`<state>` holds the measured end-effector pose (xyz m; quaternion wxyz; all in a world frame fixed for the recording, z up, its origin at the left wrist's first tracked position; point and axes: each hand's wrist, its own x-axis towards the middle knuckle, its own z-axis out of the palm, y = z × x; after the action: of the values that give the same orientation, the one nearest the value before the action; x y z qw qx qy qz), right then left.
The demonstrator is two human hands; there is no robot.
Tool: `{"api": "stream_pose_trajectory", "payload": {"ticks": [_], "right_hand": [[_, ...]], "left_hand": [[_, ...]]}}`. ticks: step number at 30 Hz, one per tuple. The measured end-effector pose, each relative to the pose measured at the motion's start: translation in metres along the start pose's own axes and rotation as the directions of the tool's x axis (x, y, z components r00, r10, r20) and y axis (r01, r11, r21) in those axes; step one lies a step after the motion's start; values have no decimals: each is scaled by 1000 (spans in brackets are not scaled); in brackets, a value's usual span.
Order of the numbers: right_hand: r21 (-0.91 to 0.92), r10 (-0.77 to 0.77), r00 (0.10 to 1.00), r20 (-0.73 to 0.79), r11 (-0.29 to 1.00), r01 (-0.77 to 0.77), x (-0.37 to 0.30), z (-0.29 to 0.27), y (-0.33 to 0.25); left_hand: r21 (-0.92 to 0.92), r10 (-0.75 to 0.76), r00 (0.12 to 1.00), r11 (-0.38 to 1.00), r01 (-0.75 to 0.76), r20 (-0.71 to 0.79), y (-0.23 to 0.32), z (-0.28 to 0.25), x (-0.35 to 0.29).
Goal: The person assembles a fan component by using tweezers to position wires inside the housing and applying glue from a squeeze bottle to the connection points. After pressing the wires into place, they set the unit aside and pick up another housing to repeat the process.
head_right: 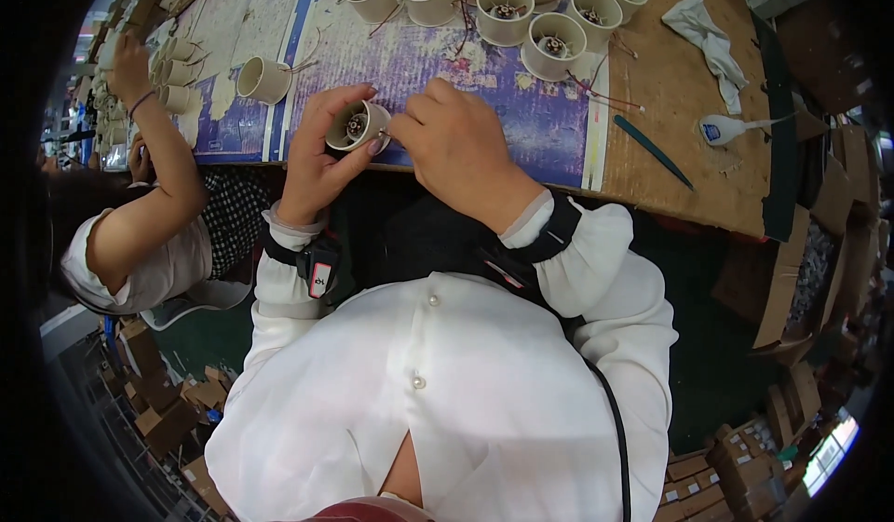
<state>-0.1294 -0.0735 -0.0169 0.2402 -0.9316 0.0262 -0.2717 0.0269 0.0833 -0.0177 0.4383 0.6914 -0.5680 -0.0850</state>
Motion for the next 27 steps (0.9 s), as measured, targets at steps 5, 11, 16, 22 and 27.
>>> {"api": "stream_pose_trajectory", "payload": {"ticks": [5, 11, 16, 22, 27], "right_hand": [[94, 33, 999, 3, 995, -33, 2, -5, 4], [104, 32, 999, 9, 994, -33, 3, -1, -1], [6, -35, 999, 29, 999, 35, 4, -1, 0], [-124, -97, 993, 66, 987, 105, 5, -2, -5], [-154, -102, 992, 74, 982, 113, 4, -4, -9]], "left_hand": [[81, 97, 994, 992, -92, -57, 3, 2, 3], [76, 126, 990, 990, -121, -67, 1, 6, 0], [108, 154, 984, 984, -145, -86, -2, 8, 0], [84, 148, 980, 987, -137, -133, -2, 12, -1], [87, 150, 968, 987, -135, -201, 0, 17, -2]]}}
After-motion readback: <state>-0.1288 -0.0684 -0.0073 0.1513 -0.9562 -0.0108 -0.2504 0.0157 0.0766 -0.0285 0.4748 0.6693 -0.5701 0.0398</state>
